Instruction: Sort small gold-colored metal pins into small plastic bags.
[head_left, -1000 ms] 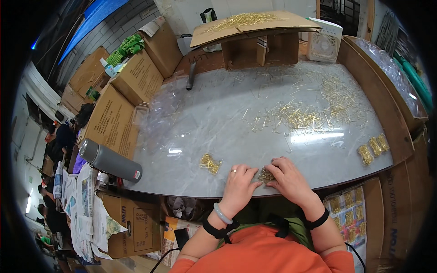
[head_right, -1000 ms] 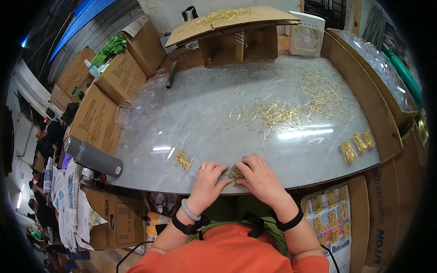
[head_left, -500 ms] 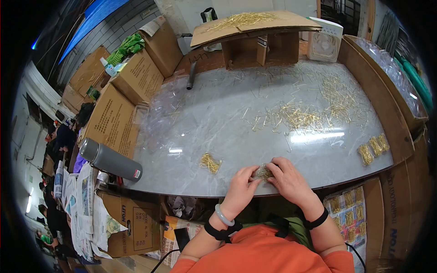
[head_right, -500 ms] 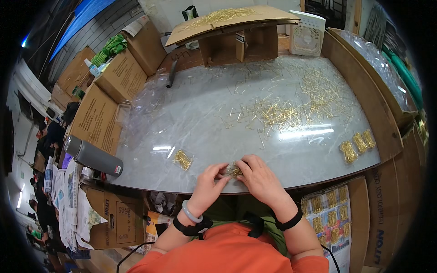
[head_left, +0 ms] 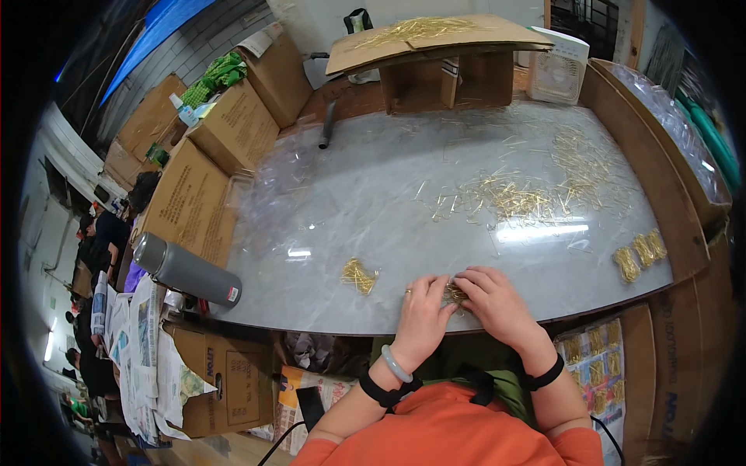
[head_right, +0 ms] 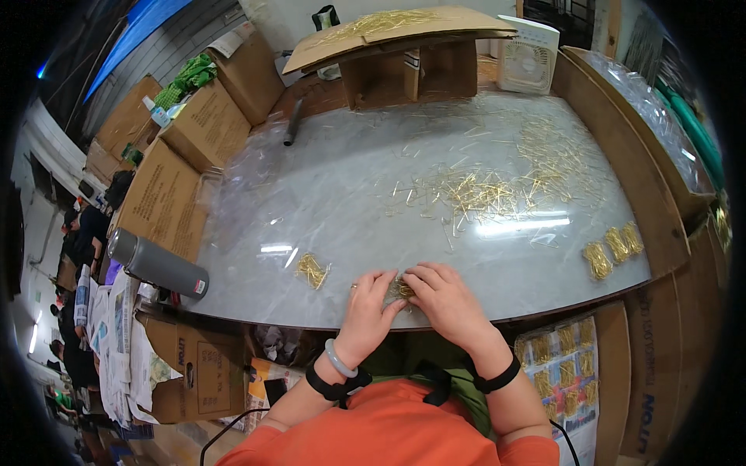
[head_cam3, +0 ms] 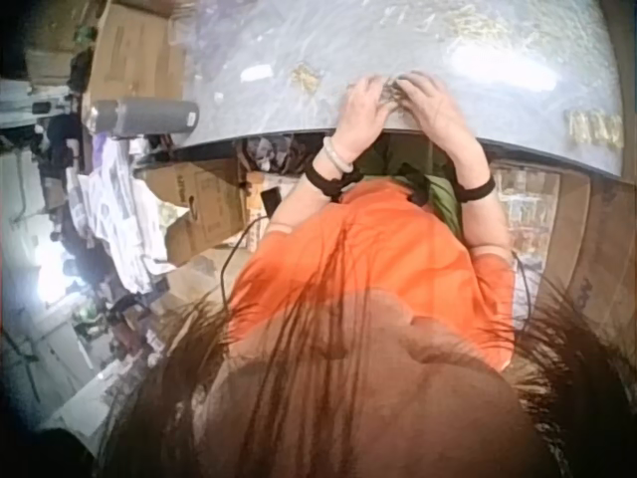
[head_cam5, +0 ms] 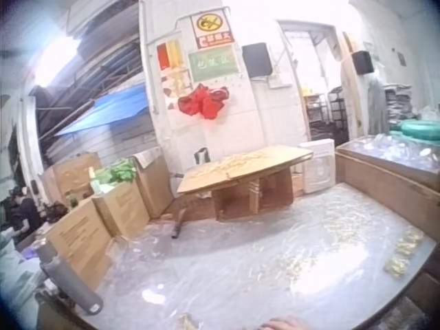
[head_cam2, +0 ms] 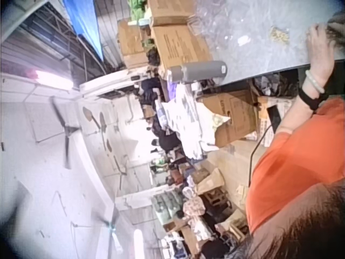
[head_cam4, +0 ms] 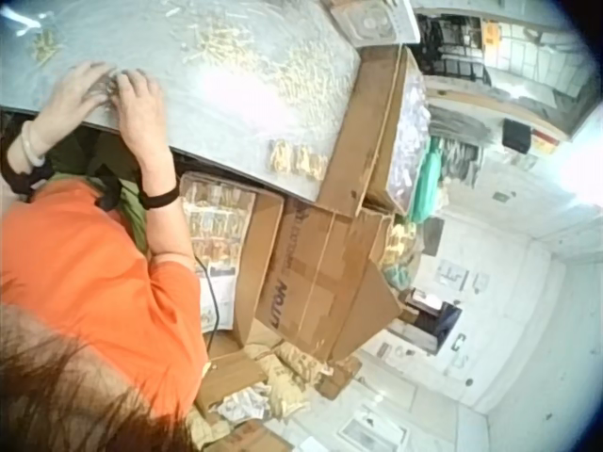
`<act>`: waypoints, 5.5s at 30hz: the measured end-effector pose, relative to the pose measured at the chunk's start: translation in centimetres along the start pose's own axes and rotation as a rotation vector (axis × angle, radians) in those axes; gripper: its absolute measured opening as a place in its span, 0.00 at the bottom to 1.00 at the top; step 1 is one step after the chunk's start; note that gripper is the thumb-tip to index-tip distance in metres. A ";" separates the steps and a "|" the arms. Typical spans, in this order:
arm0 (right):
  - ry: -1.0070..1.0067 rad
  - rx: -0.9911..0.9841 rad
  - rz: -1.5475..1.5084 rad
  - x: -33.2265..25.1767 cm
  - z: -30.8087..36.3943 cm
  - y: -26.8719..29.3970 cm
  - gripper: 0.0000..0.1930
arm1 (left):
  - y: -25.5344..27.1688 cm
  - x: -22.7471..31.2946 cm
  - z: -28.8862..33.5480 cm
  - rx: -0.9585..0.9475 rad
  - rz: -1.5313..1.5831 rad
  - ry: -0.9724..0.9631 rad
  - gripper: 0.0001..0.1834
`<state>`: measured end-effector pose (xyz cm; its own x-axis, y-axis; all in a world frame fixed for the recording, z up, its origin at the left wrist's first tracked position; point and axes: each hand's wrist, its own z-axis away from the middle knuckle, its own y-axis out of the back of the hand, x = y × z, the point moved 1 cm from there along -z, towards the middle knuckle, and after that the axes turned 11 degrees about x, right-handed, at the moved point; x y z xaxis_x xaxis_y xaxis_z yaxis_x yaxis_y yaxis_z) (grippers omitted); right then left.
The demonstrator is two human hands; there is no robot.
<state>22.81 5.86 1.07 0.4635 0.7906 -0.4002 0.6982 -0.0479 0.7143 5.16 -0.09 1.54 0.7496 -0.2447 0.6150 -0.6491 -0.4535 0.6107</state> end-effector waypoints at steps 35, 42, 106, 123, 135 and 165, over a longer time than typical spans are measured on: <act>-0.068 0.040 -0.185 0.0 0.2 0.5 0.27 | -0.8 -0.4 0.2 -0.025 0.083 -0.007 0.26; -0.085 0.074 -0.282 0.9 0.3 0.5 0.25 | -0.1 -0.5 0.0 -0.113 0.226 0.081 0.31; -0.046 -0.133 0.250 0.9 -1.8 3.5 0.09 | -1.0 -1.9 0.7 -0.117 0.075 -0.333 0.27; -0.535 0.023 -0.270 -3.2 1.4 3.2 0.20 | -1.2 -1.5 0.8 -0.084 0.050 -0.285 0.25; -0.310 0.197 0.073 -2.0 2.7 1.7 0.08 | -0.9 -1.0 0.3 -0.116 0.058 -0.270 0.26; -0.496 0.238 0.001 -2.3 0.6 1.3 0.13 | -0.4 -0.3 0.4 -0.155 0.001 -0.326 0.29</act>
<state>22.99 3.57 2.61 0.6257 0.4108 -0.6632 0.7750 -0.2306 0.5884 5.22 -0.17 0.88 0.7345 -0.5168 0.4399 -0.6434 -0.3240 0.6936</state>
